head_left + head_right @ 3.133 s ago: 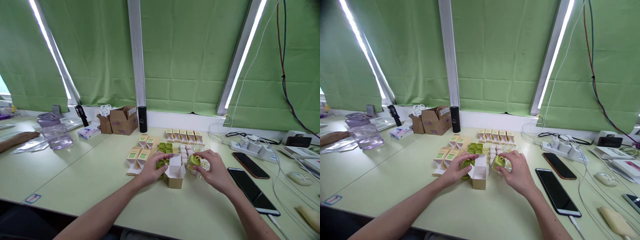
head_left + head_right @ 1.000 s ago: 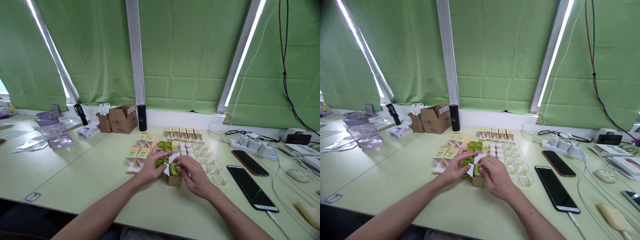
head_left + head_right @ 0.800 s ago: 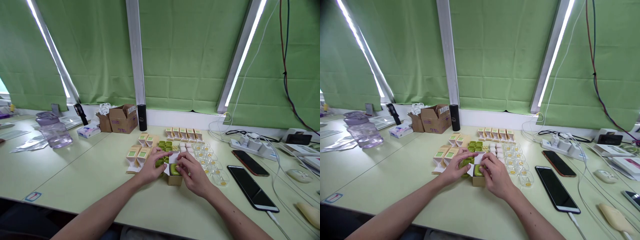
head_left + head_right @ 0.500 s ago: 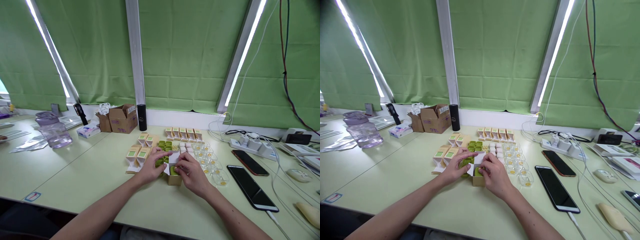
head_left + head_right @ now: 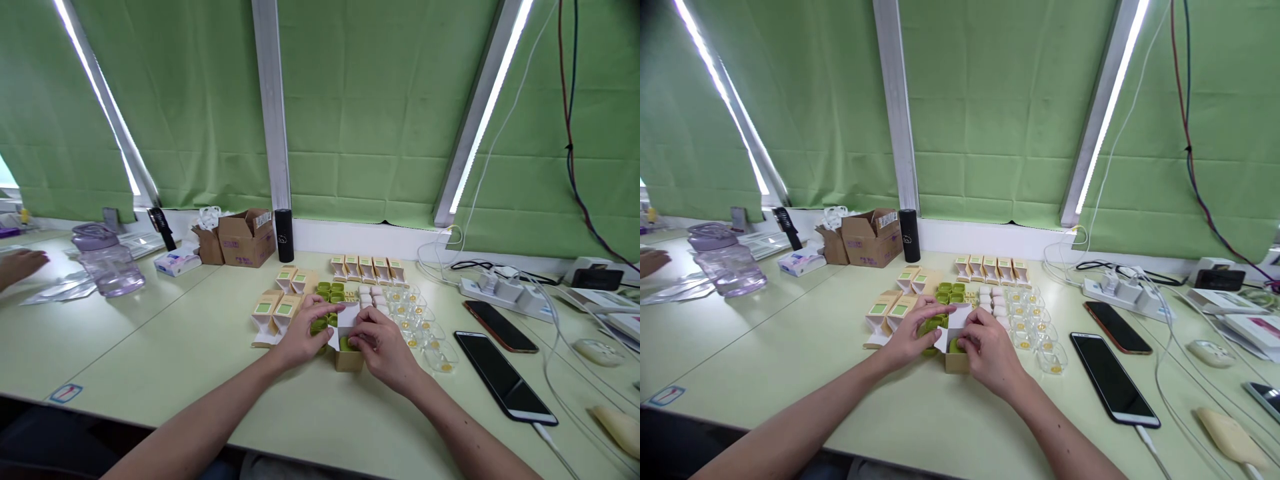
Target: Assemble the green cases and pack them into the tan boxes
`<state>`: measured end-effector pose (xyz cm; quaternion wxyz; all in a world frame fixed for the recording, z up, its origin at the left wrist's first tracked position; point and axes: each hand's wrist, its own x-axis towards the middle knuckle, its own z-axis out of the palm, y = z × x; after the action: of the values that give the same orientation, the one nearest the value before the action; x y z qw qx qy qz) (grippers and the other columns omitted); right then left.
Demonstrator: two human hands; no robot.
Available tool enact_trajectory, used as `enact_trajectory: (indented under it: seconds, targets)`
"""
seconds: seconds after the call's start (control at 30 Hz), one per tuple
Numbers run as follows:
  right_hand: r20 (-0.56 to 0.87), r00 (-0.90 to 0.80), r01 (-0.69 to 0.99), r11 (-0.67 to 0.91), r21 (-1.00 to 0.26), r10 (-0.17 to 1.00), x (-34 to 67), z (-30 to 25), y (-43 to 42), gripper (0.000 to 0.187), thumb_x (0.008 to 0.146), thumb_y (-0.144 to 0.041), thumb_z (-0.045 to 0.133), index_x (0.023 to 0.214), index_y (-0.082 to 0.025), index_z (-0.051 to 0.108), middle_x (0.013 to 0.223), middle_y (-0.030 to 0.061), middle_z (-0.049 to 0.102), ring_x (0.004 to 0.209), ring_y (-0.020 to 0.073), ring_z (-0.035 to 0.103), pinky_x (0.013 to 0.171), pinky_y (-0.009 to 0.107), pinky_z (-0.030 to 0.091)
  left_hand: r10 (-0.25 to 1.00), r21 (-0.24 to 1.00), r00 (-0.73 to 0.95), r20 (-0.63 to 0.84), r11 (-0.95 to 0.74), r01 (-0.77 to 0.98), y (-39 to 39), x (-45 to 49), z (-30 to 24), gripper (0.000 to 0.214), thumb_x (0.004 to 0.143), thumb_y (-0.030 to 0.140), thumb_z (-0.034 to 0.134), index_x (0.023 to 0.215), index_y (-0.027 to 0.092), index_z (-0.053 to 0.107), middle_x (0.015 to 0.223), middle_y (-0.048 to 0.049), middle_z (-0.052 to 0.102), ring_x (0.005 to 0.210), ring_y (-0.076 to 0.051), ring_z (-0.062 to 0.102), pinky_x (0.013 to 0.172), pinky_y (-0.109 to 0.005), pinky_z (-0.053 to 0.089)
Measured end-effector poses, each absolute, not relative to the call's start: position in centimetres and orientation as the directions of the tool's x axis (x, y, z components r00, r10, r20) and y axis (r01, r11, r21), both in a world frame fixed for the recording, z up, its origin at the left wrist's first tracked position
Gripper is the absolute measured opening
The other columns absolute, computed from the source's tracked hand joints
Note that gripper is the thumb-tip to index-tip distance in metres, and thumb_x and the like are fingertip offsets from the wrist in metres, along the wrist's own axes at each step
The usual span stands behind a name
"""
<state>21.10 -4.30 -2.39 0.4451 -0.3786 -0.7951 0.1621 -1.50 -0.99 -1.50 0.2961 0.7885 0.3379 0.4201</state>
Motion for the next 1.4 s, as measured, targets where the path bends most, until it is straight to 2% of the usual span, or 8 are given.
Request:
enact_trajectory:
  seconds: [0.23, 0.37, 0.5, 0.73, 1.2, 1.4]
  targets:
    - [0.671, -0.151, 0.439, 0.658, -0.612, 0.726, 21.8, -2.0, -3.9, 0.019, 0.097, -0.015, 0.053, 0.093, -0.023, 0.070, 0.100, 0.0070, 0.065, 0.086, 0.0218, 0.063, 0.074, 0.035, 0.050, 0.782, 0.764, 0.417, 0.463, -0.591, 0.259, -0.9, -1.6, -1.6, 0.043, 0.090, 0.036, 0.068, 0.130, 0.022, 0.075, 0.121, -0.0138, 0.064, 0.127, -0.033, 0.053, 0.114, -0.052, 0.045]
    - [0.639, -0.033, 0.435, 0.587, -0.683, 0.768, 22.3, -1.9, -3.6, 0.020, 0.098, -0.019, 0.049, 0.097, -0.023, 0.068, 0.098, 0.0069, 0.066, 0.083, 0.0218, 0.060, 0.071, 0.035, 0.047, 0.795, 0.785, 0.408, 0.448, -0.569, 0.247, -0.8, -1.5, -1.7, 0.042, 0.091, 0.032, 0.064, 0.130, 0.022, 0.075, 0.120, -0.0132, 0.061, 0.127, -0.032, 0.053, 0.116, -0.052, 0.044]
    - [0.547, 0.049, 0.376, 0.492, -0.785, 0.835, 22.4, -2.4, -3.2, 0.021, 0.091, -0.018, 0.049, 0.101, -0.023, 0.067, 0.097, 0.0063, 0.065, 0.082, 0.0219, 0.058, 0.072, 0.035, 0.047, 0.808, 0.800, 0.383, 0.447, -0.553, 0.232, -0.8, -1.3, -1.7, 0.041, 0.088, 0.025, 0.062, 0.127, 0.024, 0.077, 0.117, -0.0122, 0.059, 0.125, -0.032, 0.055, 0.116, -0.054, 0.044]
    - [0.397, 0.000, 0.186, 0.391, -0.902, 0.918, 22.1, -3.6, -2.4, 0.033, 0.078, -0.017, 0.053, 0.109, -0.023, 0.063, 0.101, 0.0037, 0.057, 0.073, 0.0161, 0.055, 0.064, 0.029, 0.044, 0.809, 0.782, 0.364, 0.462, -0.565, 0.264, -1.3, -0.9, -1.7, 0.040, 0.088, 0.025, 0.068, 0.127, 0.025, 0.074, 0.118, -0.0114, 0.059, 0.124, -0.031, 0.057, 0.114, -0.050, 0.048]
    - [0.374, -0.014, 0.044, 0.374, -0.926, 0.927, 21.6, -3.9, -2.5, 0.041, 0.072, -0.020, 0.059, 0.114, -0.024, 0.058, 0.103, 0.0019, 0.055, 0.068, 0.0130, 0.054, 0.062, 0.027, 0.045, 0.828, 0.763, 0.339, 0.447, -0.551, 0.338, -1.5, 0.2, -2.6, 0.033, 0.092, 0.033, 0.070, 0.122, 0.023, 0.061, 0.123, -0.0106, 0.056, 0.122, -0.029, 0.057, 0.113, -0.049, 0.047]
    - [0.361, -0.029, 0.049, 0.362, -0.931, 0.932, 21.5, -4.1, -2.5, 0.045, 0.072, -0.022, 0.059, 0.116, -0.025, 0.056, 0.103, 0.0012, 0.053, 0.068, 0.0125, 0.053, 0.063, 0.027, 0.044, 0.840, 0.743, 0.325, 0.434, -0.538, 0.399, -1.8, 0.4, -2.6, 0.034, 0.087, 0.026, 0.071, 0.120, 0.024, 0.061, 0.123, -0.0106, 0.055, 0.125, -0.030, 0.055, 0.113, -0.051, 0.046]
